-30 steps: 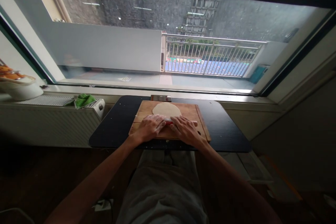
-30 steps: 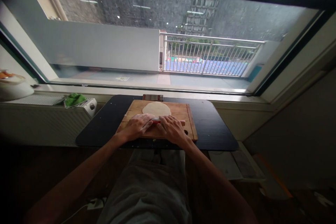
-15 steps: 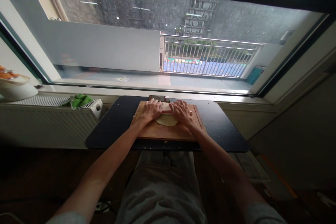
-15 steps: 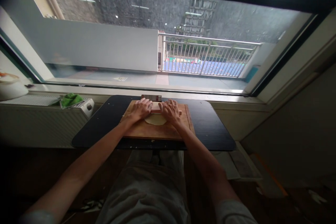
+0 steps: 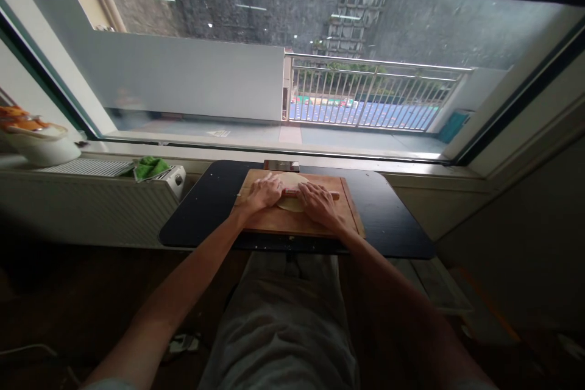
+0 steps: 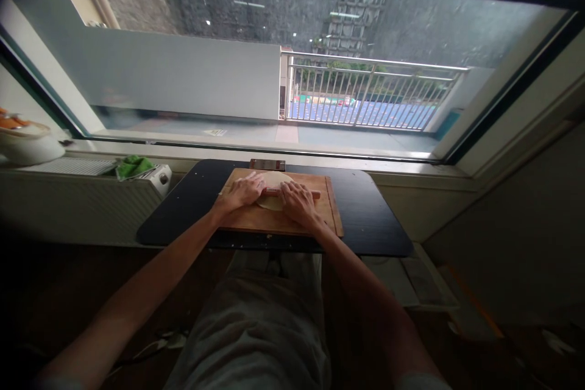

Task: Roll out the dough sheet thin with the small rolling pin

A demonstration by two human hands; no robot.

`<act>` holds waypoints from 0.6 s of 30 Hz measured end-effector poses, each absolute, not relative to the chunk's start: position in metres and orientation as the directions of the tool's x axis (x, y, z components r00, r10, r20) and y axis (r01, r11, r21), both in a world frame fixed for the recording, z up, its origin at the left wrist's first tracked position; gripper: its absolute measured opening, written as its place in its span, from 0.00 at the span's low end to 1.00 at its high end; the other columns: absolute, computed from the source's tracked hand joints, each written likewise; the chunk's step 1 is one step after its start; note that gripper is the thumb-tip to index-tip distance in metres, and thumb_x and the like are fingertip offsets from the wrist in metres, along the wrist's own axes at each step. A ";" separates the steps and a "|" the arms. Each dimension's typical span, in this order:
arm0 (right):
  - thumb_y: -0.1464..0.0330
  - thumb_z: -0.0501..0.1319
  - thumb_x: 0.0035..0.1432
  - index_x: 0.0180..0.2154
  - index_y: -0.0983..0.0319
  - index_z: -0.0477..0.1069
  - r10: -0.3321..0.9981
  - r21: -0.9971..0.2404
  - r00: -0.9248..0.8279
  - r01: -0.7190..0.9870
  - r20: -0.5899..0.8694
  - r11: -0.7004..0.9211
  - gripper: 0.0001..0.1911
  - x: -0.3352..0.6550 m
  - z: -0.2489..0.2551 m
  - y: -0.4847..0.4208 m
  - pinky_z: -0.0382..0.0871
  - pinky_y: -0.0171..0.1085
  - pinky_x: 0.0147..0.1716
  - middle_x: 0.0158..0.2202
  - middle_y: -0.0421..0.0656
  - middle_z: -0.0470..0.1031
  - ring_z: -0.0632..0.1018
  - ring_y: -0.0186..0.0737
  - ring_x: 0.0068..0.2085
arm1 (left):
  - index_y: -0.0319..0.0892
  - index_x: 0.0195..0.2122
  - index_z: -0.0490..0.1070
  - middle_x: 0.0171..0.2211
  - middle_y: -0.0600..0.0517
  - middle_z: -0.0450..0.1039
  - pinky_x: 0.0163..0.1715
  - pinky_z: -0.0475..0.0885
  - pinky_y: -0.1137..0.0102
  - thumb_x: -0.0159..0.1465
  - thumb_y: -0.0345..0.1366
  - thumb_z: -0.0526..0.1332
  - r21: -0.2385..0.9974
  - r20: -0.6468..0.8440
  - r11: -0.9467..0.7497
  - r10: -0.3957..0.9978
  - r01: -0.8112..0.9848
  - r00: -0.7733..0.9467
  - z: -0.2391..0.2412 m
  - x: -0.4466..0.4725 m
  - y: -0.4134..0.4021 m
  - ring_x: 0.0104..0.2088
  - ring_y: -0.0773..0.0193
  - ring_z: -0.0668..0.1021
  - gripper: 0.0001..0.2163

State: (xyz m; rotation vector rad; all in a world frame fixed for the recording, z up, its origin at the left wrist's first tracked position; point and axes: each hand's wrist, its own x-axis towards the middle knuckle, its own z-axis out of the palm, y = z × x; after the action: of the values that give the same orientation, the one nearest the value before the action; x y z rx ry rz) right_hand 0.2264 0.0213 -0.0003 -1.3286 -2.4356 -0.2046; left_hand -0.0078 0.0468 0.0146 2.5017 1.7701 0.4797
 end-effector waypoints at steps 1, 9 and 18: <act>0.69 0.52 0.80 0.73 0.65 0.71 0.778 -0.049 -0.491 0.834 0.392 0.550 0.27 0.228 0.000 0.010 0.65 0.55 0.75 0.71 0.57 0.77 0.75 0.57 0.72 | 0.39 0.61 0.79 0.69 0.37 0.77 0.73 0.69 0.51 0.81 0.37 0.49 0.201 0.218 -0.359 0.923 0.911 0.316 0.014 -0.012 0.038 0.72 0.45 0.76 0.20; 0.71 0.53 0.78 0.79 0.64 0.65 0.711 -0.069 -0.543 0.772 0.447 0.632 0.32 0.232 0.001 -0.043 0.62 0.58 0.78 0.76 0.54 0.71 0.70 0.57 0.77 | 0.44 0.66 0.78 0.69 0.42 0.79 0.74 0.68 0.57 0.82 0.38 0.48 0.171 0.244 -0.469 0.872 0.866 0.424 0.012 -0.029 -0.017 0.69 0.52 0.79 0.22; 0.69 0.55 0.79 0.76 0.59 0.70 0.781 -0.077 -0.505 0.820 0.367 0.567 0.28 0.248 0.011 -0.020 0.66 0.54 0.72 0.71 0.53 0.78 0.77 0.56 0.70 | 0.38 0.74 0.71 0.73 0.37 0.74 0.79 0.61 0.52 0.80 0.37 0.52 0.101 0.303 -0.408 0.881 0.907 0.363 0.002 -0.025 -0.018 0.74 0.49 0.75 0.24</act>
State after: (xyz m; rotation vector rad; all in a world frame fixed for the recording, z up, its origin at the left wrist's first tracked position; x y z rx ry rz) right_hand 0.2476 -0.0201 0.0109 -1.3038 -2.4421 -0.1503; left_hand -0.0246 -0.0179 0.0018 2.6606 1.7507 0.5052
